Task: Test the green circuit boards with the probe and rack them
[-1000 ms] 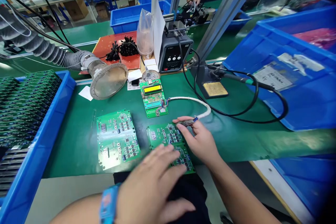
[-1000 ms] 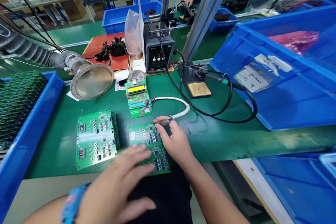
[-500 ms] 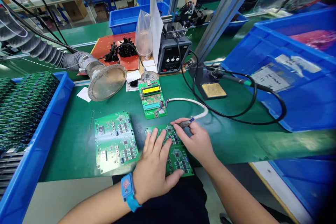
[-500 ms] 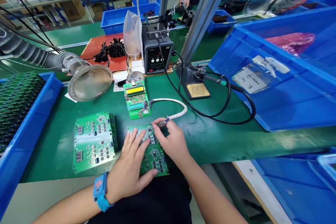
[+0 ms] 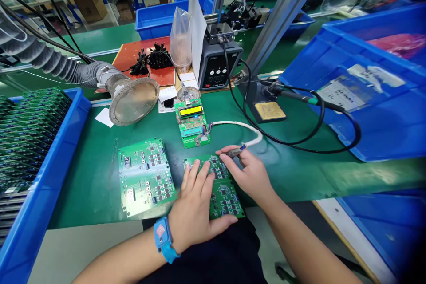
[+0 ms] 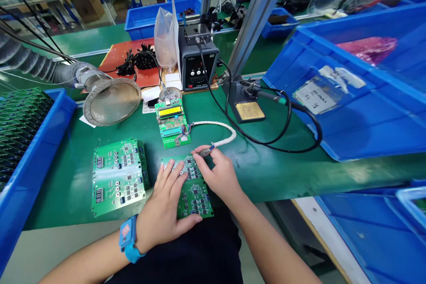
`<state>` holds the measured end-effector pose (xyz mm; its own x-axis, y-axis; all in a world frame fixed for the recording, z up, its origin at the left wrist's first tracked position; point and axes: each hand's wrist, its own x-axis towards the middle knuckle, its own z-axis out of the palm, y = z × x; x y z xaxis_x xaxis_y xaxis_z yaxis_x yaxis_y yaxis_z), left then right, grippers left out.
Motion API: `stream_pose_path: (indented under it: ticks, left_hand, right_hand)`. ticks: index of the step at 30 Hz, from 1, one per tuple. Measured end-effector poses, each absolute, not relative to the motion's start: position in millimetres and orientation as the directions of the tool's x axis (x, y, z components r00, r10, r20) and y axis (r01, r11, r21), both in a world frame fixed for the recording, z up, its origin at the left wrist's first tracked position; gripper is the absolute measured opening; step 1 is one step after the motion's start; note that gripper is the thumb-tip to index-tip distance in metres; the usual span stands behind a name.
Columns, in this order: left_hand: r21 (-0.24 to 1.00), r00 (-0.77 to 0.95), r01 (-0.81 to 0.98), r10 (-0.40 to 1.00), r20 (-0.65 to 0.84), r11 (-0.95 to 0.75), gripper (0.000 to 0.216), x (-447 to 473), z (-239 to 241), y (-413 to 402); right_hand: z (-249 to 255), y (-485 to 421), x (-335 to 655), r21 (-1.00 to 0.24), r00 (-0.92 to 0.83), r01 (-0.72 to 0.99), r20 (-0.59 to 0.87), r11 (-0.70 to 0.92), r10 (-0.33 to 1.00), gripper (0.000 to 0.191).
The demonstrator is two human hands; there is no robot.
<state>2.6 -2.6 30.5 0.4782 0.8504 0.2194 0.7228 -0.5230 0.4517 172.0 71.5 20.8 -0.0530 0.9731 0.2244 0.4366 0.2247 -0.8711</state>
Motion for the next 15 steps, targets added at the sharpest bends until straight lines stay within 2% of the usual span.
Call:
stream_pose_path:
  ticks: [7,12,15]
  left_hand:
    - [0.591,0.442,0.633,0.860,0.254,-0.500,0.065,-0.4,30.0,-5.2]
    - [0.620,0.460,0.612,0.859,0.225,-0.491,0.062,-2.9,32.4,-3.8]
    - [0.611,0.522,0.605,0.834,0.179,-0.510,0.044,-7.1,36.0,-1.3]
  right_hand:
    - [23.6,71.7,171.1,-0.868,-0.059,0.445,0.216,0.220,0.975,0.014]
    - [25.4,71.5,171.5,-0.865,-0.061,0.454,0.212,0.216,0.975,0.014]
    - [25.6,71.2,172.0,-0.861,-0.061,0.461,0.213,0.217,0.975,0.015]
